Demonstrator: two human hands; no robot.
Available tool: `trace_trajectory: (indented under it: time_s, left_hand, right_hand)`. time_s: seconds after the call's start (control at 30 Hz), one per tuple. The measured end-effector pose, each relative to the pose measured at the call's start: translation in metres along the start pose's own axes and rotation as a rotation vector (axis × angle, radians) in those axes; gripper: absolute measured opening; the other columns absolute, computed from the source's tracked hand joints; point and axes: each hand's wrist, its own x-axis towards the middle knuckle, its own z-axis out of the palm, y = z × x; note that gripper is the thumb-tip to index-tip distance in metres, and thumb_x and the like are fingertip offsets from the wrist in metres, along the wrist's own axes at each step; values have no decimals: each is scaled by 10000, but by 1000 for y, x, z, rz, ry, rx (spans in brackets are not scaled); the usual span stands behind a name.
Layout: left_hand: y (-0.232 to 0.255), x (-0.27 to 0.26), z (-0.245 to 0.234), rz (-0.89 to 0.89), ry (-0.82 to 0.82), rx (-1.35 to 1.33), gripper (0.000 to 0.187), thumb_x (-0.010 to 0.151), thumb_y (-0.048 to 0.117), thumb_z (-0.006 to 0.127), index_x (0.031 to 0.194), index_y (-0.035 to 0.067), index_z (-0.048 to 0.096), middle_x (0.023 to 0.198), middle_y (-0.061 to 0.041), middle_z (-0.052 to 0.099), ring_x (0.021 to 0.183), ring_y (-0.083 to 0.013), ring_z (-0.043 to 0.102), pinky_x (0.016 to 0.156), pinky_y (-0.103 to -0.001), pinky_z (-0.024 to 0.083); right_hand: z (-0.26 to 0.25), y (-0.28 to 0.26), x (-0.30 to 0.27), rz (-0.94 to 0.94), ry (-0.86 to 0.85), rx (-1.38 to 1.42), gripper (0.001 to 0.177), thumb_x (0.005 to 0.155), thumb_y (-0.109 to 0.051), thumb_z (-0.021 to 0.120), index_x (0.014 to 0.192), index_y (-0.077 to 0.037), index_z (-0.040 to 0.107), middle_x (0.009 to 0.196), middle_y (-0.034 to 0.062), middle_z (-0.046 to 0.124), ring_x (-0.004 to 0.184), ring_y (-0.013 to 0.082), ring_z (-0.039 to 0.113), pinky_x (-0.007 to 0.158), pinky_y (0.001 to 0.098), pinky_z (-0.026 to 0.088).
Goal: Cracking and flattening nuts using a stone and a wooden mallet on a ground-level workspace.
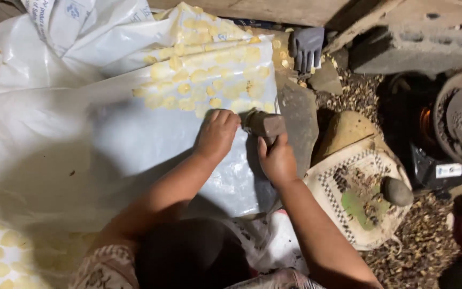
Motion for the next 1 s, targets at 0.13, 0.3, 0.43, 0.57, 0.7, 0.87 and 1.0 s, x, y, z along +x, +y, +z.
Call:
trace_trajectory:
  time_s: [0.13, 0.3, 0.43, 0.57, 0.7, 0.87, 1.0]
  left_hand:
    - [-12, -9, -17, -41, 127, -169, 124, 916, 131, 721, 1028, 95, 684, 1064, -78, 619, 1062, -303, 579, 947, -445, 481]
    - [-14, -7, -19, -39, 170, -208, 132, 899, 127, 740, 1026, 112, 708, 1041, -58, 622, 1053, -294, 585, 943, -432, 484]
    - [-11, -9, -20, -109, 146, -308, 144, 889, 94, 746, 1029, 80, 713, 1053, -87, 624, 1063, -321, 575, 941, -432, 486]
    - [-8, -1, -16, -152, 130, -332, 117, 874, 100, 772, 977, 92, 716, 1038, -65, 643, 1060, -308, 586, 939, -428, 486]
    - [1, 5, -13, -203, 82, -302, 153, 783, 119, 771, 927, 115, 719, 1024, -43, 661, 1046, -295, 604, 935, -433, 484]
    - [-4, 6, -11, -122, 116, -187, 173, 828, 265, 778, 915, 129, 717, 1002, -67, 647, 1008, -325, 594, 888, -496, 436]
    - [-13, -18, -18, -121, 59, 64, 194, 811, 149, 728, 1002, 116, 719, 1045, -95, 630, 1073, -317, 594, 960, -451, 472]
  right_hand:
    - [-12, -20, 29, 212, -286, -99, 501, 951, -338, 690, 1185, 62, 500, 770, 322, 678, 698, 517, 682, 620, 549, 532]
    - [-31, -35, 46, 274, -380, -34, 443, 976, -369, 664, 1146, 13, 517, 795, 307, 703, 737, 503, 714, 656, 532, 551]
    - [1, -10, 28, 126, -231, -79, 477, 969, -326, 690, 1185, 53, 498, 807, 336, 680, 742, 533, 667, 643, 548, 531]
    - [-17, -32, 53, 216, -314, 49, 419, 954, -285, 687, 1191, 21, 526, 773, 266, 699, 657, 411, 683, 584, 484, 542]
    - [-85, -83, 57, 202, -244, 120, 280, 1041, -258, 635, 1070, 7, 547, 726, 106, 663, 591, 160, 659, 540, 340, 540]
    - [-80, -84, 34, -168, 45, 445, 264, 1132, -205, 455, 1188, 18, 584, 729, 128, 603, 601, 211, 590, 582, 365, 484]
    - [21, -6, 11, -165, -78, -121, 251, 1016, -258, 649, 1106, -24, 655, 901, 297, 713, 801, 444, 713, 689, 483, 572]
